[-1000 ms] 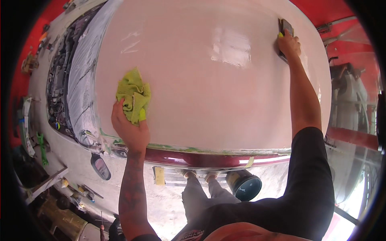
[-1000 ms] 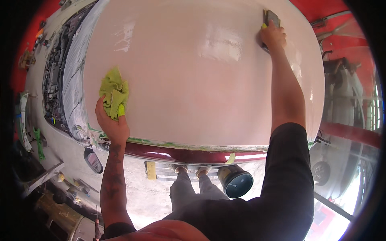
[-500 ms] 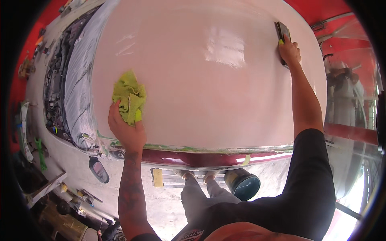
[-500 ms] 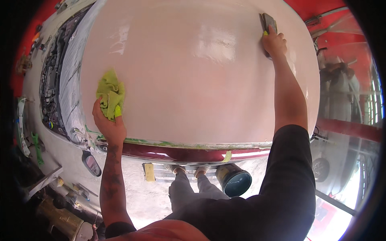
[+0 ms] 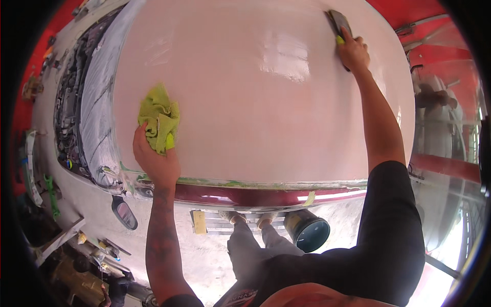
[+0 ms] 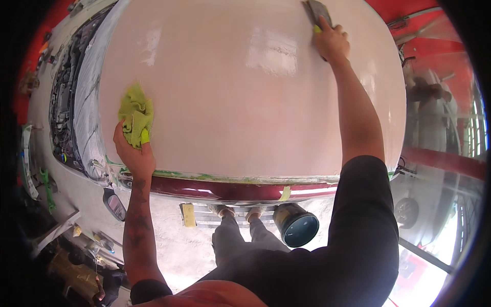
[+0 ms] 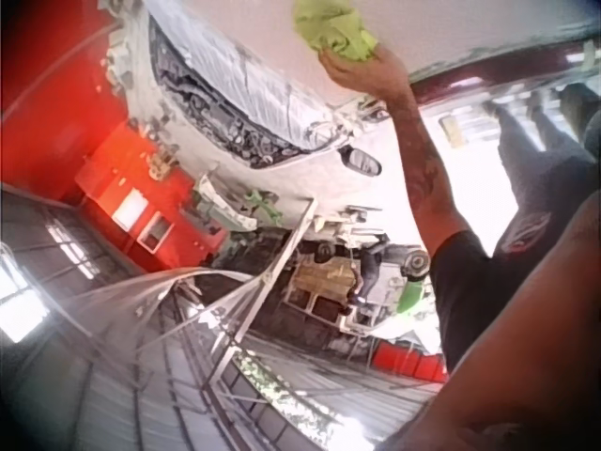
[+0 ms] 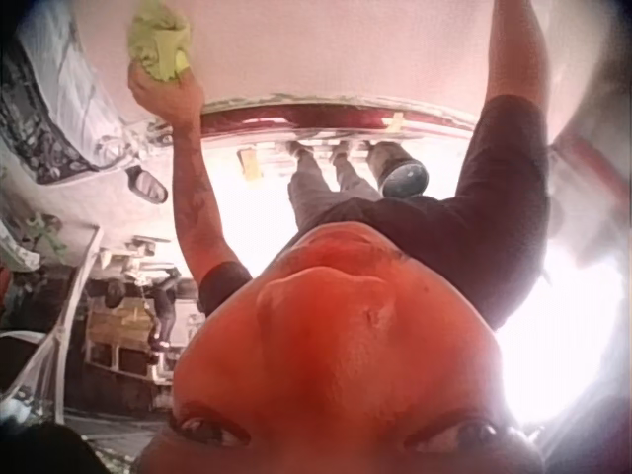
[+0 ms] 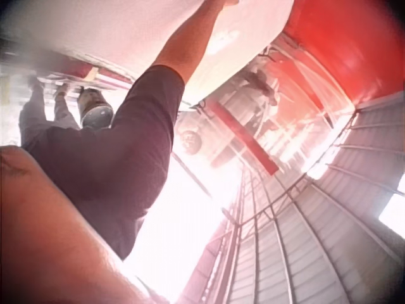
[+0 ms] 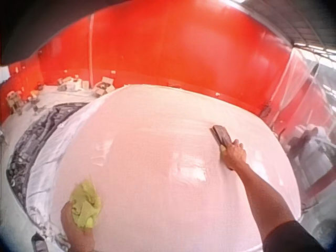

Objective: The person wets a cloth in a bucket of water, wipes the car roof, and sands the car roof using a sanding block and the cloth.

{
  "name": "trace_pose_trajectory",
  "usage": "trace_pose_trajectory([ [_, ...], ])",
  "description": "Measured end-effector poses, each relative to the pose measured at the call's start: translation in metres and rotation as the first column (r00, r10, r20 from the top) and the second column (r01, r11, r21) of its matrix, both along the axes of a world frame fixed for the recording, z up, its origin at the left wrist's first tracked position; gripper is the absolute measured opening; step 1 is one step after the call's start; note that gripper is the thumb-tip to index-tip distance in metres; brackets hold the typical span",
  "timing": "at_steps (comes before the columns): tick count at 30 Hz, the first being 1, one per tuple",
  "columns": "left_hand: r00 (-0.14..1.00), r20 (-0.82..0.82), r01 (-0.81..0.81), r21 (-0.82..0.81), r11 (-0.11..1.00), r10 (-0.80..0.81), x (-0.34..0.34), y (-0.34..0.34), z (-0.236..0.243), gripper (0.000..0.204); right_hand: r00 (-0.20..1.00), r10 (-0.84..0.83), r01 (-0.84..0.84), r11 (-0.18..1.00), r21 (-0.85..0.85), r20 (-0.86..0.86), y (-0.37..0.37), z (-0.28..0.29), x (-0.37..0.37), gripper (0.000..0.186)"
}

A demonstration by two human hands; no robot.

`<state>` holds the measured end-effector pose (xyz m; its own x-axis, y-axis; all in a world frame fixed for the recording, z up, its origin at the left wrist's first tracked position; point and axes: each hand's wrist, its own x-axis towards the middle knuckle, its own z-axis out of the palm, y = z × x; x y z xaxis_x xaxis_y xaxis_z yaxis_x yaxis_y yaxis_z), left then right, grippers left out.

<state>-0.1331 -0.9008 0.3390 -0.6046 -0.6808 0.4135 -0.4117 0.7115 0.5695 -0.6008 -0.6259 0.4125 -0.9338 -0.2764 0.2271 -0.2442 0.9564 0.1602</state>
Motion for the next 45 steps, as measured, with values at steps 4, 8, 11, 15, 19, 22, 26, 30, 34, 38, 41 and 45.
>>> trace_pose_trajectory([
  [4, 1.0, 0.024, -0.006, -0.057, 0.998, 0.008, 0.0, -0.001, -0.001, 0.06, 0.981, -0.193, 0.193, 0.978, -0.072, 0.006, -0.027, 0.009, 0.01, 0.044],
  [8, 0.999, -0.015, 0.036, 0.001, 0.999, -0.036, 0.0, -0.001, -0.004, 0.062, 0.957, 0.287, -0.286, 0.958, 0.01, -0.035, -0.185, -0.005, 0.078, 0.042],
  [11, 0.998, -0.054, 0.045, 0.074, 0.996, -0.041, 0.0, -0.001, -0.006, 0.062, 0.848, 0.529, -0.522, 0.839, -0.153, 0.012, -0.207, -0.015, 0.088, 0.036],
  [15, 0.997, -0.069, 0.022, 0.057, 0.998, -0.018, 0.0, 0.0, -0.004, 0.062, 0.946, 0.323, -0.323, 0.945, -0.054, -0.013, -0.076, -0.008, 0.032, 0.046],
  [19, 1.0, -0.014, 0.01, -0.022, 1.0, -0.011, -0.001, 0.0, -0.002, 0.059, 0.987, -0.151, 0.154, 0.987, -0.049, 0.062, 0.015, 0.011, -0.004, 0.046],
  [22, 1.0, 0.007, 0.013, -0.038, 0.999, -0.013, -0.001, -0.001, -0.002, 0.06, 0.985, -0.162, 0.168, 0.98, -0.108, 0.062, -0.048, 0.009, 0.014, 0.043],
  [26, 0.997, -0.062, 0.046, 0.097, 0.994, -0.04, 0.0, 0.0, -0.006, 0.062, 0.926, 0.376, -0.372, 0.925, -0.075, 0.044, -0.175, -0.021, 0.05, 0.036],
  [30, 0.994, -0.1, 0.048, 0.096, 0.994, -0.038, -0.001, 0.001, -0.006, 0.061, 0.895, 0.422, -0.427, 0.904, 0.005, 0.141, -0.122, -0.018, 0.032, 0.038],
  [34, 0.999, -0.047, 0.02, 0.043, 0.999, -0.018, -0.001, 0.0, -0.005, 0.061, 0.994, -0.111, 0.111, 0.993, -0.035, 0.006, 0.022, 0.005, 0.002, 0.054],
  [38, 0.998, -0.013, 0.056, -0.016, 0.998, -0.056, 0.0, -0.001, -0.006, 0.062, 0.964, -0.262, 0.267, 0.956, -0.123, 0.052, -0.004, 0.01, 0.001, 0.042],
  [41, 0.999, -0.025, 0.049, 0.009, 0.999, -0.048, 0.001, -0.001, -0.008, 0.062, 0.992, 0.113, -0.115, 0.993, -0.022, -0.054, -0.118, -0.001, 0.039, 0.043],
  [45, 0.998, -0.049, 0.048, 0.032, 0.998, -0.046, 0.001, 0.001, -0.007, 0.062, 0.883, 0.465, -0.457, 0.882, -0.113, 0.062, -0.171, -0.013, 0.066, 0.036],
])
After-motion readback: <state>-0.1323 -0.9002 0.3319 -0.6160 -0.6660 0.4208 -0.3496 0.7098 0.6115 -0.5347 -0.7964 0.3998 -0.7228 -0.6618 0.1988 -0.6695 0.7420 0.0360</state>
